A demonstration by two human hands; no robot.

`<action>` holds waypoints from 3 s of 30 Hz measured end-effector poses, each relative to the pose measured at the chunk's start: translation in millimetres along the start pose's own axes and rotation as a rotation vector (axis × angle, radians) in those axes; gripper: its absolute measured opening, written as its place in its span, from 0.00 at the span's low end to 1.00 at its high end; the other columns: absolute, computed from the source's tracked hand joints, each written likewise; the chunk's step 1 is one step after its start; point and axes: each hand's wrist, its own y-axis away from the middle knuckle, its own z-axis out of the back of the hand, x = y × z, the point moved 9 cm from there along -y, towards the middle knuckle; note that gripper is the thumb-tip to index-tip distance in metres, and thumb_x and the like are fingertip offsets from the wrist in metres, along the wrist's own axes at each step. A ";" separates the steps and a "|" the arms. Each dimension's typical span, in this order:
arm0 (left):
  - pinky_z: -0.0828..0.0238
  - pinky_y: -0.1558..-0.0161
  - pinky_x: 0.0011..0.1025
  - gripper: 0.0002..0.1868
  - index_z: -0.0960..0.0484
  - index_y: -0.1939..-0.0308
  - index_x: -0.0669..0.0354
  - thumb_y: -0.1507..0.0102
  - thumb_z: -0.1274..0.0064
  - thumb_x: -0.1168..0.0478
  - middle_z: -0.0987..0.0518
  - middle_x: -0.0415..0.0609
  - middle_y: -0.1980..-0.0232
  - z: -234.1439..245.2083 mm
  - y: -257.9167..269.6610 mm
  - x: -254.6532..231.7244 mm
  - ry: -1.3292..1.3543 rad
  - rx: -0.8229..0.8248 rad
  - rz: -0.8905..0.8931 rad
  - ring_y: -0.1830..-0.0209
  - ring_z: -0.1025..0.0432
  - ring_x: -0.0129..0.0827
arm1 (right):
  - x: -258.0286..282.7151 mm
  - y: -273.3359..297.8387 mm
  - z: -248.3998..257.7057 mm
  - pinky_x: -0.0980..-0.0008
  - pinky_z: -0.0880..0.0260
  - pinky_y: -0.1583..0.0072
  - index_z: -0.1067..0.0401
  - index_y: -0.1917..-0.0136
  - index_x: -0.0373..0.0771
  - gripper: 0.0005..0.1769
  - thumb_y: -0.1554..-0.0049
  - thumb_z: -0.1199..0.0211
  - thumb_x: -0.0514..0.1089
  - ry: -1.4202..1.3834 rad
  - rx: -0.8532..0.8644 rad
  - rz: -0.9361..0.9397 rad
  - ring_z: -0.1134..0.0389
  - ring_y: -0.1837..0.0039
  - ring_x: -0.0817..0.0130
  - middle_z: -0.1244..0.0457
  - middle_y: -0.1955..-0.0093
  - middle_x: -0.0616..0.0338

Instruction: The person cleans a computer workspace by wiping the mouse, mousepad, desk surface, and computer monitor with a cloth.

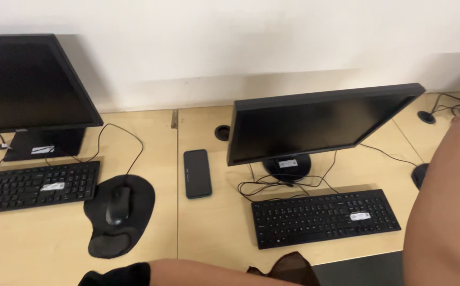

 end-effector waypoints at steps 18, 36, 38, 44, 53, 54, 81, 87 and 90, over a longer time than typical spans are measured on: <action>0.25 0.48 0.37 0.20 0.14 0.51 0.54 0.36 0.50 0.45 0.14 0.49 0.51 357.1 472.9 105.4 -0.608 -0.773 0.424 0.49 0.21 0.42 | 244.1 605.4 -104.7 0.50 0.42 0.29 0.32 0.31 0.40 0.26 0.44 0.41 0.38 0.107 0.904 0.478 0.42 0.26 0.48 0.43 0.25 0.46; 0.32 0.40 0.49 0.20 0.20 0.43 0.46 0.38 0.45 0.48 0.25 0.47 0.37 378.0 654.1 247.3 -0.858 -0.897 0.780 0.36 0.31 0.45 | 213.2 666.0 -41.6 0.38 0.60 0.26 0.46 0.23 0.32 0.37 0.38 0.43 0.52 0.396 0.855 0.368 0.56 0.19 0.42 0.51 0.19 0.40; 0.31 0.41 0.47 0.22 0.21 0.43 0.46 0.39 0.44 0.46 0.26 0.49 0.38 365.2 636.0 249.3 -0.851 -0.867 0.804 0.37 0.30 0.47 | 196.1 654.6 -41.8 0.38 0.56 0.28 0.41 0.26 0.32 0.37 0.43 0.37 0.51 0.439 0.742 0.311 0.53 0.21 0.41 0.48 0.22 0.41; 0.30 0.41 0.47 0.35 0.28 0.39 0.56 0.41 0.43 0.38 0.27 0.53 0.38 343.9 597.1 256.2 -0.786 -1.010 0.755 0.37 0.31 0.49 | 287.3 740.2 -66.2 0.57 0.49 0.22 0.36 0.28 0.40 0.32 0.43 0.40 0.54 0.079 1.353 0.268 0.48 0.22 0.57 0.44 0.24 0.52; 0.32 0.40 0.48 0.59 0.42 0.28 0.72 0.45 0.41 0.28 0.31 0.66 0.35 376.6 570.1 250.4 -0.729 -1.184 0.809 0.34 0.35 0.57 | 268.1 710.8 -96.9 0.57 0.57 0.17 0.46 0.21 0.44 0.31 0.36 0.58 0.52 0.103 1.180 0.560 0.55 0.14 0.60 0.50 0.18 0.56; 0.32 0.39 0.47 0.59 0.42 0.28 0.72 0.46 0.41 0.28 0.31 0.65 0.34 381.7 567.3 252.9 -0.697 -1.184 0.852 0.34 0.34 0.56 | 252.0 694.2 -99.1 0.52 0.60 0.21 0.48 0.20 0.41 0.34 0.36 0.59 0.54 0.221 1.081 0.655 0.57 0.16 0.58 0.53 0.17 0.54; 0.27 0.39 0.40 0.53 0.36 0.29 0.61 0.52 0.26 0.47 0.22 0.58 0.38 353.5 552.7 287.4 -0.095 -1.106 0.775 0.37 0.25 0.49 | 155.3 656.8 -104.1 0.61 0.37 0.32 0.32 0.30 0.37 0.30 0.35 0.49 0.60 -0.130 1.083 -0.251 0.32 0.32 0.50 0.32 0.38 0.41; 0.23 0.43 0.47 0.37 0.31 0.37 0.59 0.49 0.33 0.67 0.21 0.56 0.45 329.4 532.2 203.5 0.746 -1.000 0.147 0.45 0.23 0.49 | 358.3 604.5 -85.3 0.64 0.38 0.31 0.36 0.28 0.31 0.32 0.34 0.53 0.58 -0.424 1.110 -0.060 0.34 0.30 0.53 0.34 0.33 0.43; 0.25 0.40 0.48 0.31 0.29 0.39 0.56 0.46 0.40 0.64 0.20 0.53 0.44 318.1 519.0 148.5 0.992 -0.812 -0.106 0.43 0.22 0.47 | 483.6 568.5 -41.2 0.60 0.42 0.30 0.41 0.26 0.29 0.29 0.32 0.54 0.52 -0.548 0.952 0.378 0.43 0.25 0.46 0.49 0.20 0.37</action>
